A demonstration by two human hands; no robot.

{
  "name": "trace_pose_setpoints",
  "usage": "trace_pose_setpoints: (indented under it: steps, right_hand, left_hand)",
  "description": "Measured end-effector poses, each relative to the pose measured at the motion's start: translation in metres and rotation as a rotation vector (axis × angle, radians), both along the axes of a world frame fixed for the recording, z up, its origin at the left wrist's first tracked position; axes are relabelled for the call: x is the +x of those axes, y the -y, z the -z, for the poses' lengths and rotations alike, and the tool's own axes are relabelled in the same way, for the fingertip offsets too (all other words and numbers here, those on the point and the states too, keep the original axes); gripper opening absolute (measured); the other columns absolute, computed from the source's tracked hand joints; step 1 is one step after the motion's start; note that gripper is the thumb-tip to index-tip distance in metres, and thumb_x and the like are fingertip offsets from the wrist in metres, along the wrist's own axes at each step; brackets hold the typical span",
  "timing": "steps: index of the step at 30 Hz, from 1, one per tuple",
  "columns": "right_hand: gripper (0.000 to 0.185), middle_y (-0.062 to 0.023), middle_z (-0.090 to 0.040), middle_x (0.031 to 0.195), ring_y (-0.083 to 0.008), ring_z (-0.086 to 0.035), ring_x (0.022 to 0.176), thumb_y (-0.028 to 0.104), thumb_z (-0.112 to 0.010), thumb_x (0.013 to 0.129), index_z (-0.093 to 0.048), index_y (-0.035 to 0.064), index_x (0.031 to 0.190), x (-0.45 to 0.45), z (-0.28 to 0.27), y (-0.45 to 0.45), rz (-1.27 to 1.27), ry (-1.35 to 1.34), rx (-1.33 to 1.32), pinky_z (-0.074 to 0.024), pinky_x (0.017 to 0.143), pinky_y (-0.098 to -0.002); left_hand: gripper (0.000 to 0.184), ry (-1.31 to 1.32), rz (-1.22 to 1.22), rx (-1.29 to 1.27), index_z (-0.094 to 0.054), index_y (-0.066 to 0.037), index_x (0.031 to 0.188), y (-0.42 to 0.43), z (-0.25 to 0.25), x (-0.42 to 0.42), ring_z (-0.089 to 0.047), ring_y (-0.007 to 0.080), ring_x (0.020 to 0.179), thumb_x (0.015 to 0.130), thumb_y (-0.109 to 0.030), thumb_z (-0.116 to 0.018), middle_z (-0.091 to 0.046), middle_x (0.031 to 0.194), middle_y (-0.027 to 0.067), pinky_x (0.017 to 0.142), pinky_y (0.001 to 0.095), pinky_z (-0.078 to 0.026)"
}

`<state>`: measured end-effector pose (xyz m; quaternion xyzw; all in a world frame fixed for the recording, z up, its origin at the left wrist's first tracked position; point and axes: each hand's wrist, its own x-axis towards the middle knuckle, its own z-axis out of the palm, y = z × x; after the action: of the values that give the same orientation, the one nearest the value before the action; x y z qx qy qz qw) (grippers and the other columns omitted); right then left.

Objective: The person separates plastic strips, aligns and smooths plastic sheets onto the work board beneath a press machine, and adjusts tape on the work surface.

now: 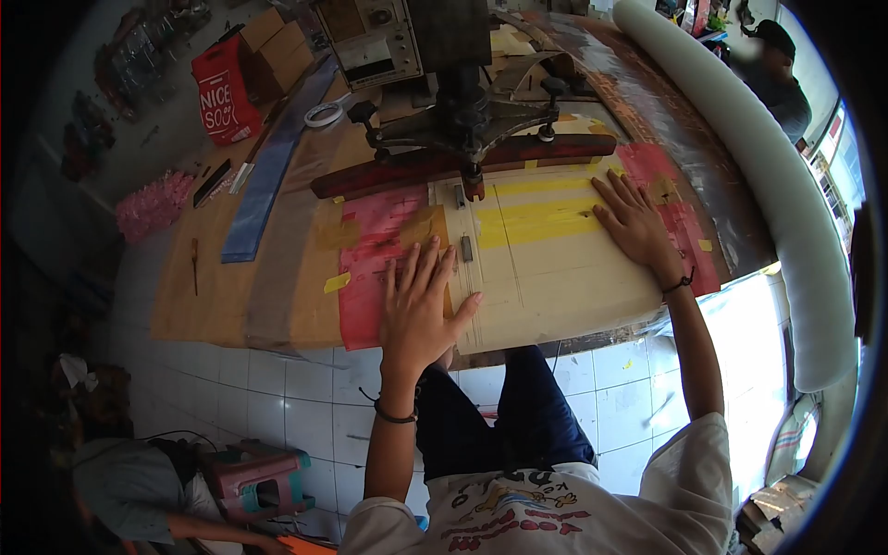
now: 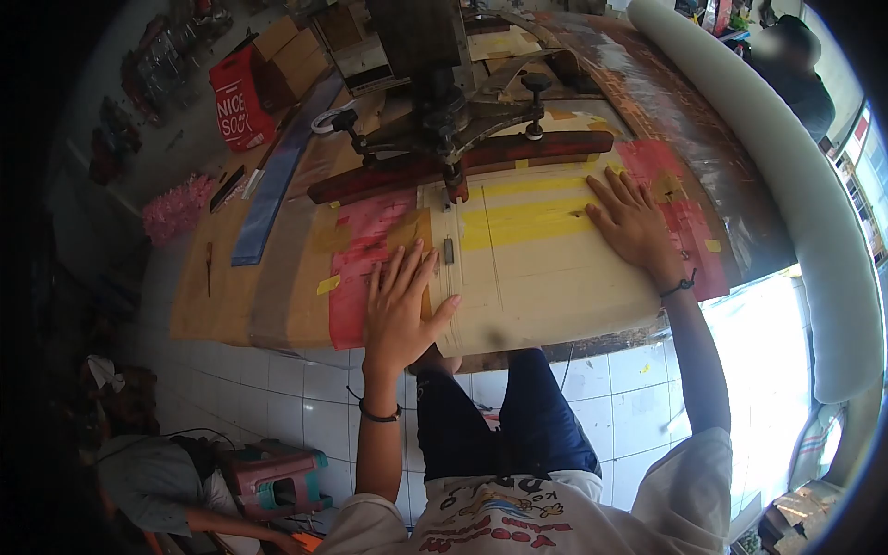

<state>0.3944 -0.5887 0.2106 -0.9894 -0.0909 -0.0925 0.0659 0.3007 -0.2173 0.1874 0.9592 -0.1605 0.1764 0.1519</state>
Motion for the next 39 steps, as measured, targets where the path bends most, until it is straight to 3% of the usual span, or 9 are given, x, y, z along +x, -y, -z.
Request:
trace_pose_setpoints:
  steps: [29, 32, 35, 38, 39]
  right_hand:
    - [0.060, -0.0157, -0.030, 0.168, -0.0351, -0.022, 0.157, 0.053, -0.038, 0.108, -0.041, 0.0220, 0.159, -0.004, 0.007, 0.003, -0.005, -0.027, 0.030, -0.0136, 0.128, -0.0511]
    - [0.063, -0.0142, -0.030, 0.168, -0.0341, -0.021, 0.157, 0.058, -0.034, 0.107, -0.039, 0.0234, 0.160, -0.005, 0.005, 0.001, 0.016, -0.035, 0.006, -0.0127, 0.128, -0.0518]
    - [0.058, -0.0150, -0.028, 0.168, -0.0343, -0.023, 0.157, 0.050, -0.045, 0.106, -0.045, 0.0208, 0.156, -0.005, 0.006, 0.003, -0.004, -0.023, 0.048, -0.0171, 0.128, -0.0476]
    - [0.046, -0.0196, -0.051, 0.153, -0.0351, -0.049, 0.142, 0.037, -0.059, 0.102, -0.062, 0.0141, 0.142, 0.008, 0.003, 0.028, -0.188, 0.004, 0.261, -0.0391, 0.117, -0.0421]
    - [0.041, -0.0191, -0.059, 0.142, -0.0343, -0.057, 0.130, 0.034, -0.061, 0.101, -0.066, 0.0118, 0.136, 0.015, -0.009, 0.033, -0.069, -0.055, 0.391, -0.0446, 0.108, -0.0409]
  left_hand:
    - [0.075, -0.041, 0.022, -0.007, -0.048, -0.007, 0.153, -0.003, 0.005, -0.005, -0.033, 0.0338, 0.152, 0.097, -0.057, -0.058, -0.039, 0.163, 0.0145, 0.126, 0.0531, -0.017]
    - [0.075, -0.048, 0.026, 0.006, -0.048, -0.007, 0.152, -0.004, -0.001, 0.001, -0.033, 0.0344, 0.152, 0.097, -0.057, -0.058, -0.040, 0.163, 0.0146, 0.126, 0.0536, -0.017]
    - [0.073, -0.043, 0.030, -0.008, -0.049, -0.007, 0.152, -0.003, 0.001, -0.001, -0.034, 0.0352, 0.151, 0.097, -0.056, -0.057, -0.040, 0.163, 0.0145, 0.126, 0.0543, -0.018]
    - [0.073, -0.018, 0.028, -0.011, -0.051, -0.007, 0.150, -0.004, 0.002, -0.001, -0.035, 0.0353, 0.151, 0.097, -0.056, -0.058, -0.041, 0.162, 0.0143, 0.125, 0.0545, -0.019]
    - [0.073, -0.014, 0.027, -0.018, -0.051, -0.008, 0.150, -0.003, 0.002, -0.001, -0.035, 0.0353, 0.150, 0.096, -0.056, -0.059, -0.042, 0.162, 0.0143, 0.125, 0.0547, -0.019]
